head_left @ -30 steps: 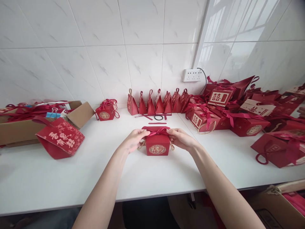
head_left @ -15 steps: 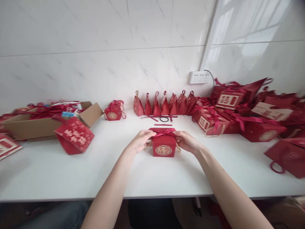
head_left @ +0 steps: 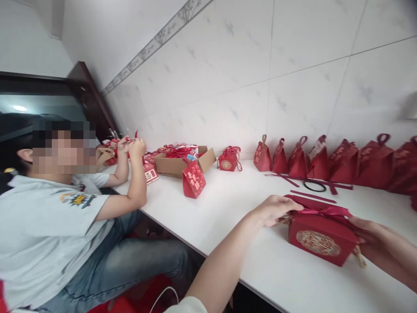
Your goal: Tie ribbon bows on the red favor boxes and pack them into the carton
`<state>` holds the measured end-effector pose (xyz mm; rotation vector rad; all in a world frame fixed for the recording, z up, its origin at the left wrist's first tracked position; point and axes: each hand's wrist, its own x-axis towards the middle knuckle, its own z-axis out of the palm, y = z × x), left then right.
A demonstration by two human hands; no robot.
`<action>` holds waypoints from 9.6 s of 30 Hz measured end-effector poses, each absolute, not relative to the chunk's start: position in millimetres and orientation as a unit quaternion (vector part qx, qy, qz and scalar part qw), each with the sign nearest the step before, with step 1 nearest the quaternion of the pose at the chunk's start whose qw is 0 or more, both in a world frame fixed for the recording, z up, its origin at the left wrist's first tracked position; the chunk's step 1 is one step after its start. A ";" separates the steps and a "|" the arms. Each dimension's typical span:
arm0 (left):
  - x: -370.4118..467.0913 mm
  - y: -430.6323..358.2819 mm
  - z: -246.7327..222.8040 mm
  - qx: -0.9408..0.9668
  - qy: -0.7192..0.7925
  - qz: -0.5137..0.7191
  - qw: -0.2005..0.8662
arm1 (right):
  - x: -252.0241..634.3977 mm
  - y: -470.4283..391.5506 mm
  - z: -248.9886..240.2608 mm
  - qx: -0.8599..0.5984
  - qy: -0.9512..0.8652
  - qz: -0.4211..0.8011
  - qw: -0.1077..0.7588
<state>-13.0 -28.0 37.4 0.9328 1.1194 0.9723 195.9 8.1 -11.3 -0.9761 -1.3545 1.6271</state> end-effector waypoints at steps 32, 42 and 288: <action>-30.6 -116.9 42.9 0.628 0.517 0.440 0.381 | 201.2 -100.5 29.8 -0.431 -0.635 0.445 0.462; -44.0 -104.2 30.8 0.482 0.609 0.512 0.366 | 200.1 -134.2 35.6 -0.527 -0.650 0.357 0.416; 43.5 -181.6 55.8 0.585 0.631 0.407 0.306 | 212.6 -214.4 42.4 -0.597 -0.606 0.333 0.407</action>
